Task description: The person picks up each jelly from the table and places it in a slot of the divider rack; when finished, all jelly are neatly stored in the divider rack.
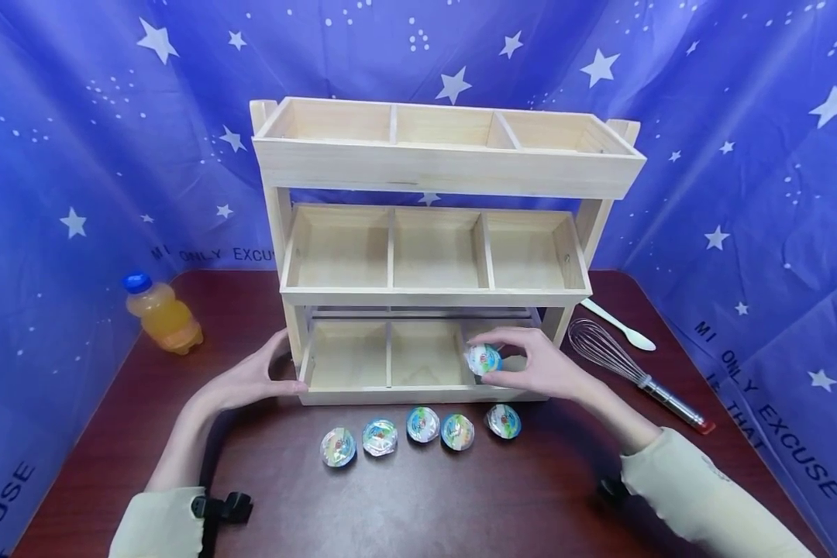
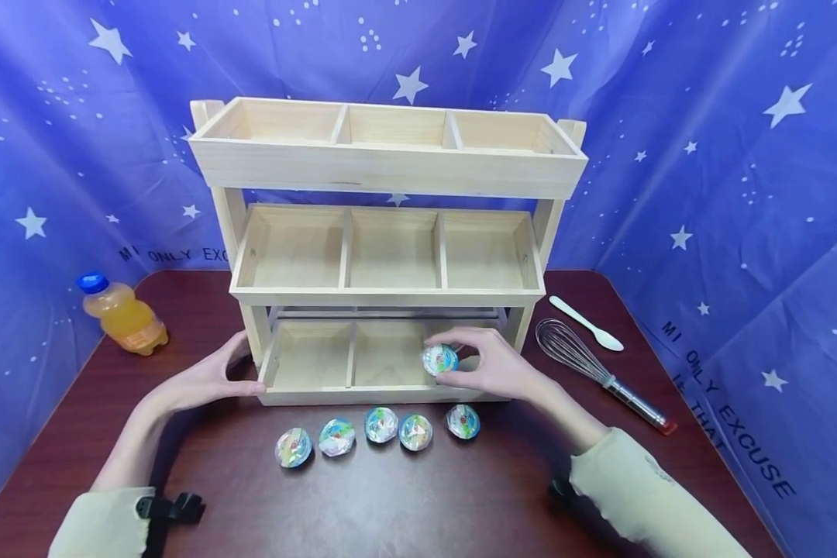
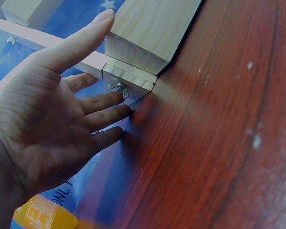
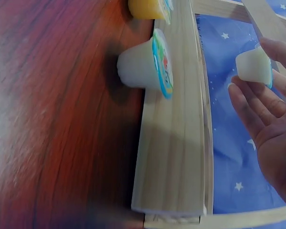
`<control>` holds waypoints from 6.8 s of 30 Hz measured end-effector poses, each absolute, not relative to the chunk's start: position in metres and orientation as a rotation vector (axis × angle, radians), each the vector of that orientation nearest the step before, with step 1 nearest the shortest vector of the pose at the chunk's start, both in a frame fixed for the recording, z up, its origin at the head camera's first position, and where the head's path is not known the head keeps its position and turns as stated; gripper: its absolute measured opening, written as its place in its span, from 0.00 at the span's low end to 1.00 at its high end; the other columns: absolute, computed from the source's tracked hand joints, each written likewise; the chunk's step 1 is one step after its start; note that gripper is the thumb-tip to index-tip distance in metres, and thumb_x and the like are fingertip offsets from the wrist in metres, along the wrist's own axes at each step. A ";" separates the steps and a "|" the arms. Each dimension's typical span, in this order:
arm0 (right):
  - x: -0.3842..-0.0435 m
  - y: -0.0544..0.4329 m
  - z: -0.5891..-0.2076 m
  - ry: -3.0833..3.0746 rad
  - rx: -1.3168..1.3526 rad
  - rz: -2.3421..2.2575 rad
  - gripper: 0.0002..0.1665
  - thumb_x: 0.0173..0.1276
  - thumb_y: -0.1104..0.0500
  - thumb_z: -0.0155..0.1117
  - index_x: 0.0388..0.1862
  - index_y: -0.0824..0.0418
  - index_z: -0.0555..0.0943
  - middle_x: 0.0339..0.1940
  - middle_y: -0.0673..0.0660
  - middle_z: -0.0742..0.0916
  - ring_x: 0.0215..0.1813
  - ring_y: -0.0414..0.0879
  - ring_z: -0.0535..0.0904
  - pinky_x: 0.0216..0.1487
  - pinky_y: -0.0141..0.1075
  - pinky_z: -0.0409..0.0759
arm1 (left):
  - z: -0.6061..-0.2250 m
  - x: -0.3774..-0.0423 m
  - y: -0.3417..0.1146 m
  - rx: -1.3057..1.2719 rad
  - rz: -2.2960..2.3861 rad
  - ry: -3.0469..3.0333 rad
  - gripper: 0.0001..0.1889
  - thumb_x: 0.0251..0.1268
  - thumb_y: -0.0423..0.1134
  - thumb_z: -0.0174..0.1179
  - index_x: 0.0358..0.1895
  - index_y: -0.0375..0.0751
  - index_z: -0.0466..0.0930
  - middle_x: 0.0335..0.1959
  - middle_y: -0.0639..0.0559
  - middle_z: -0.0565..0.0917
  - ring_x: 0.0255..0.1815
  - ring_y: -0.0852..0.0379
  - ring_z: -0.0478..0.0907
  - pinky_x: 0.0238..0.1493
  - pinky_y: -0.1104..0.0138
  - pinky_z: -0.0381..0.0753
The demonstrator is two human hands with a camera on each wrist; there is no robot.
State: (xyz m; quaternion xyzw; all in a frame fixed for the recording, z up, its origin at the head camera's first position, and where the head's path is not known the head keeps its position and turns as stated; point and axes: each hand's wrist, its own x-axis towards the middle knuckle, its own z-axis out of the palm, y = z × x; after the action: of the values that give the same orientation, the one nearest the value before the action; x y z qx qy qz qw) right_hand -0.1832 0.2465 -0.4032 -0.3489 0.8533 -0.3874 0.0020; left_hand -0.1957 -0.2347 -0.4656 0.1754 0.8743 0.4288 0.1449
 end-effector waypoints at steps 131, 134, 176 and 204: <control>-0.226 0.094 -0.410 2.490 -1.097 -1.259 0.19 0.73 0.57 0.67 0.60 0.62 0.84 0.53 0.57 0.91 0.51 0.41 0.87 0.56 0.27 0.84 | -0.467 -0.200 -0.235 0.518 1.258 2.505 0.59 0.59 0.49 0.75 0.84 0.44 0.41 0.83 0.34 0.54 0.83 0.33 0.50 0.77 0.31 0.54; -0.218 0.094 -0.412 2.479 -1.109 -1.305 0.19 0.73 0.58 0.68 0.60 0.62 0.84 0.52 0.57 0.91 0.51 0.40 0.87 0.56 0.28 0.84 | -0.468 -0.199 -0.235 0.526 1.271 2.498 0.59 0.58 0.49 0.75 0.84 0.45 0.41 0.83 0.35 0.55 0.83 0.34 0.50 0.77 0.32 0.55; -0.151 0.044 -0.431 2.343 -1.491 -0.521 0.38 0.68 0.44 0.72 0.75 0.45 0.73 0.65 0.42 0.83 0.67 0.27 0.74 0.71 0.21 0.68 | -0.471 -0.199 -0.235 0.525 1.265 2.511 0.57 0.59 0.50 0.75 0.84 0.48 0.44 0.83 0.38 0.56 0.83 0.36 0.51 0.77 0.33 0.55; -0.150 0.041 -0.438 2.351 -1.396 -0.417 0.39 0.58 0.48 0.81 0.70 0.43 0.78 0.65 0.40 0.84 0.66 0.29 0.76 0.68 0.23 0.73 | -0.470 -0.198 -0.234 0.519 1.275 2.498 0.58 0.59 0.50 0.75 0.85 0.50 0.41 0.84 0.39 0.54 0.83 0.36 0.50 0.78 0.33 0.54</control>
State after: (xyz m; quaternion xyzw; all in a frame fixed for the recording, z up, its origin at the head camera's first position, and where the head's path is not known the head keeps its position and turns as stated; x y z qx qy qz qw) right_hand -0.1502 0.0409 -0.4381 -0.4957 0.8351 -0.1482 0.1868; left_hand -0.1984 -0.2338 -0.4701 0.1802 0.8667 0.4423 0.1441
